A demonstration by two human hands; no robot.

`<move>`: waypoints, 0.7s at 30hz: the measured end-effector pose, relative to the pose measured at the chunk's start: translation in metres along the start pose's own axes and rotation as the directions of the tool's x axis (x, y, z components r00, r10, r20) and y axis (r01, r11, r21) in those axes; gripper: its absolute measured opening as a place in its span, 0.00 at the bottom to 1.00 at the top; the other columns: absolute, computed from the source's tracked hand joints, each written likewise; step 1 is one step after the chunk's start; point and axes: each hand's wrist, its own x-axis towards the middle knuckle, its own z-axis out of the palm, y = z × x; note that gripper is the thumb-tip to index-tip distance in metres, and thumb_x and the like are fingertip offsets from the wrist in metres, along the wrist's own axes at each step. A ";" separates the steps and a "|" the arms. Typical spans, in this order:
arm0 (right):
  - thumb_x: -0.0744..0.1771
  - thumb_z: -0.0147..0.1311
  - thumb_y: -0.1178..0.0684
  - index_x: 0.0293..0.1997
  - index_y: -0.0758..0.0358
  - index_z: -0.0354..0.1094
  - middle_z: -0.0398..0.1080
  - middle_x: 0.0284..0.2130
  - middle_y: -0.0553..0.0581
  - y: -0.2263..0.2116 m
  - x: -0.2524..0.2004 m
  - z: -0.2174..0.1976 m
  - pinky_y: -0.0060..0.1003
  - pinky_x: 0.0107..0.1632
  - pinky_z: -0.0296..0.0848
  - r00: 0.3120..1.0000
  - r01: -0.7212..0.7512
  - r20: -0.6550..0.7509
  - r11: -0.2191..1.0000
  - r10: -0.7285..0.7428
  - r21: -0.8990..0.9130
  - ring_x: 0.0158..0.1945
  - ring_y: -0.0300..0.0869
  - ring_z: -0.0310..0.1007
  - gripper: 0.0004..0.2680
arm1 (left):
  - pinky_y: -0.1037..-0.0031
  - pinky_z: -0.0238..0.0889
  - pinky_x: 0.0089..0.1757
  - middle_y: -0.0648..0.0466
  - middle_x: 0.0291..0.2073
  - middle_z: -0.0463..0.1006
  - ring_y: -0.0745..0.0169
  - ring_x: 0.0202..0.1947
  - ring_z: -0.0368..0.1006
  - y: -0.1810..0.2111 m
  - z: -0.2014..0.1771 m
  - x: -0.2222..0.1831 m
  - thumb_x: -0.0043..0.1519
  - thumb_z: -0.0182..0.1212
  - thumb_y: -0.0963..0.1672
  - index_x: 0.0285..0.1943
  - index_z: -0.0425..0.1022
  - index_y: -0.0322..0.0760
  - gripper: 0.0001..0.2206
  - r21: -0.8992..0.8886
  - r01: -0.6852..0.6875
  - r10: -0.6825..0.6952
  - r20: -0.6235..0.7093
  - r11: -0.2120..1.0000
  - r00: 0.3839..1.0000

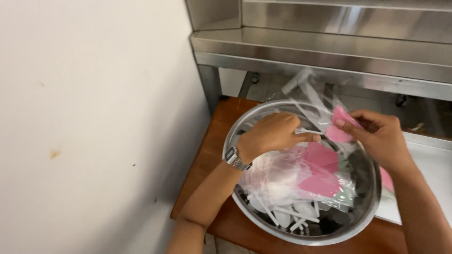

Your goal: Packaging plastic spoons and pink napkins into small plastic bags and organizing them in a tray.

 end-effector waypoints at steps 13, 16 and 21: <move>0.67 0.58 0.57 0.42 0.68 0.77 0.79 0.36 0.54 -0.030 -0.018 0.008 0.27 0.38 0.76 0.975 0.141 0.136 0.964 -0.174 0.225 0.36 0.36 0.75 0.05 | 0.86 0.77 0.36 0.52 0.46 0.84 0.70 0.34 0.81 0.029 -0.027 -0.011 0.61 0.68 0.45 0.46 0.81 0.41 0.08 -0.637 -0.422 0.024 -0.535 0.645 0.844; 0.66 0.59 0.58 0.41 0.70 0.77 0.81 0.36 0.58 -0.033 -0.021 0.008 0.31 0.43 0.83 0.983 0.077 0.150 0.977 -0.109 0.199 0.38 0.42 0.81 0.06 | 0.85 0.75 0.34 0.55 0.32 0.84 0.71 0.30 0.78 0.028 -0.027 -0.011 0.60 0.69 0.44 0.43 0.83 0.38 0.07 -0.685 -0.439 -0.083 -0.587 0.581 0.806; 0.66 0.59 0.58 0.47 0.67 0.77 0.80 0.39 0.56 -0.025 -0.024 0.011 0.31 0.44 0.80 0.973 0.175 0.128 0.978 -0.190 0.115 0.39 0.39 0.79 0.08 | 0.91 0.65 0.30 0.58 0.29 0.81 0.77 0.28 0.73 0.034 -0.028 -0.014 0.57 0.70 0.47 0.34 0.79 0.40 0.08 -0.649 -0.459 -0.009 -0.583 0.607 0.812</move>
